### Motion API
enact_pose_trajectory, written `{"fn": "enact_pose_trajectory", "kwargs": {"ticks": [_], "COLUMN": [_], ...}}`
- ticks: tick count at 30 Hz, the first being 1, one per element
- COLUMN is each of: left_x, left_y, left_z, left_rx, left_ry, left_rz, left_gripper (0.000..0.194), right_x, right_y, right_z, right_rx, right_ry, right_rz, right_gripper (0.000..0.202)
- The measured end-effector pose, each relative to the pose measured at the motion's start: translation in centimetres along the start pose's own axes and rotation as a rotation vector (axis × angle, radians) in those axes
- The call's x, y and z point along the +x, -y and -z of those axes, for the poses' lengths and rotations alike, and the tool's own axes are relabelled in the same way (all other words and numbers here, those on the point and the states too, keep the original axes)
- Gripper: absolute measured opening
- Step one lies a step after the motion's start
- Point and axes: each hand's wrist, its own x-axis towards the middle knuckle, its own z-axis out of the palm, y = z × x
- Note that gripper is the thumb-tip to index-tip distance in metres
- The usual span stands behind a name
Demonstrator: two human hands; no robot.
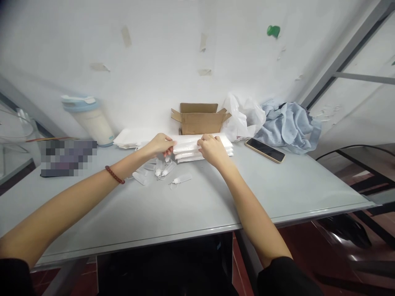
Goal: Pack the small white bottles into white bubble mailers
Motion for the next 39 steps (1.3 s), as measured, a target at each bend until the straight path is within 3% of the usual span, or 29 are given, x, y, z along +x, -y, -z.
{"fn": "enact_pose_trajectory", "kwargs": {"ticks": [2,9,13,19,24,30,39], "left_x": [0.2,0.1,-0.4,1.9,4.4,5.4,5.2], "left_y": [0.0,-0.2,-0.9,-1.4,-0.8,-0.1,0.2], "left_z": [0.3,1.1,2.0,5.2,5.5,4.2,5.0], "left_rx": [0.007,0.121,0.208,0.694,1.063,1.104,1.151], "left_ry": [-0.022,0.011,-0.049,-0.22,-0.059,0.001,0.0], "left_rz": [-0.011,-0.027,-0.066,-0.332,-0.373,-0.335,-0.323], "left_gripper": [0.007,0.034,0.038,0.018,0.024,0.021,0.027], "right_x": [0.0,0.1,0.1,-0.2,-0.3,-0.2,0.0], "right_y": [0.0,-0.1,-0.1,-0.1,0.0,0.3,1.0], "right_z": [0.0,0.6,1.3,2.1,2.0,1.6,1.6], "right_rx": [-0.012,-0.057,-0.049,-0.005,0.051,0.075,0.123], "right_ry": [-0.009,0.069,0.118,0.147,0.064,0.005,-0.033], "right_rz": [-0.006,-0.043,-0.067,-0.071,-0.039,-0.019,0.001], "right_gripper": [0.013,0.021,0.021,0.012,0.011,0.015,0.01]}}
